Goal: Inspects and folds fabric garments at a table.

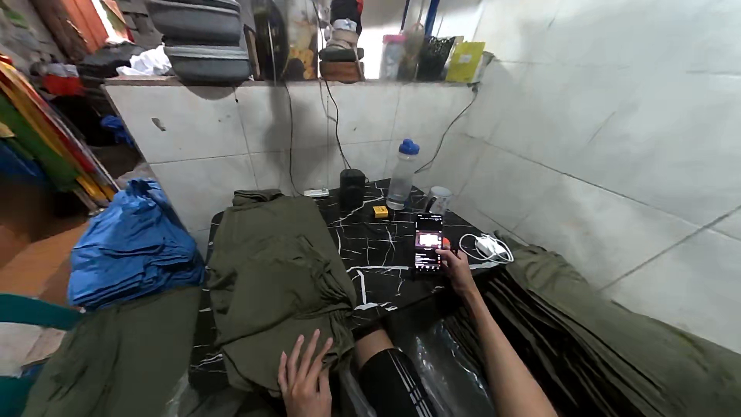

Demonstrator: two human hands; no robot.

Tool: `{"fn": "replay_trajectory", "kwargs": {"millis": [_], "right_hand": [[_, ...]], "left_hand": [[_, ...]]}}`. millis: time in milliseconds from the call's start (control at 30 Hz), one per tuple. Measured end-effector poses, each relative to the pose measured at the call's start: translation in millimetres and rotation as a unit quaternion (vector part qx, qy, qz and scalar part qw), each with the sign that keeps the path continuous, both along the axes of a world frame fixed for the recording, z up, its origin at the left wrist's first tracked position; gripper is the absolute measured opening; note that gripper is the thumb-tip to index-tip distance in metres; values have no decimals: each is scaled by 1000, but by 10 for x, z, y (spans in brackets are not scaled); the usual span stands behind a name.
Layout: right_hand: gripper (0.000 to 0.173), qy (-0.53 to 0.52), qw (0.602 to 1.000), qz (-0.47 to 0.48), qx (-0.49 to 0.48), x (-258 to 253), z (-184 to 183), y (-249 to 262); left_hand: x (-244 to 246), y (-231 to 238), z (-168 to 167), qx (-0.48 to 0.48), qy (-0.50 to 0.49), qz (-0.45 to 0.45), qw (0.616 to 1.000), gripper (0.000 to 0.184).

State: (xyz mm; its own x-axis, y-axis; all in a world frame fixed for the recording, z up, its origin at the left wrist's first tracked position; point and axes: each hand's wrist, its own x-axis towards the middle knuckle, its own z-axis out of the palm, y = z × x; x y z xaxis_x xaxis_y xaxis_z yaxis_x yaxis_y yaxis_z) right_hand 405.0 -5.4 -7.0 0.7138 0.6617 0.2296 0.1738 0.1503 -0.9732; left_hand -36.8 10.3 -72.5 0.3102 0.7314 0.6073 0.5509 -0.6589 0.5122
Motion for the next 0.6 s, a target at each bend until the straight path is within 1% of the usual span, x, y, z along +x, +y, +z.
{"fn": "replay_trajectory", "kwargs": {"millis": [233, 300, 500, 600], "right_hand": [[14, -2, 1000, 18, 21, -12, 19, -32], [16, -5, 1000, 18, 25, 10, 2, -18], [21, -18, 1000, 20, 15, 77, -43, 15], [21, -17, 1000, 21, 10, 88, -64, 24]], "left_hand": [[17, -5, -77, 19, 4, 11, 1000, 32], [46, -17, -111, 24, -1, 24, 999, 32], [105, -27, -195, 36, 6, 46, 998, 41], [109, -13, -198, 48, 9, 55, 997, 41]]}}
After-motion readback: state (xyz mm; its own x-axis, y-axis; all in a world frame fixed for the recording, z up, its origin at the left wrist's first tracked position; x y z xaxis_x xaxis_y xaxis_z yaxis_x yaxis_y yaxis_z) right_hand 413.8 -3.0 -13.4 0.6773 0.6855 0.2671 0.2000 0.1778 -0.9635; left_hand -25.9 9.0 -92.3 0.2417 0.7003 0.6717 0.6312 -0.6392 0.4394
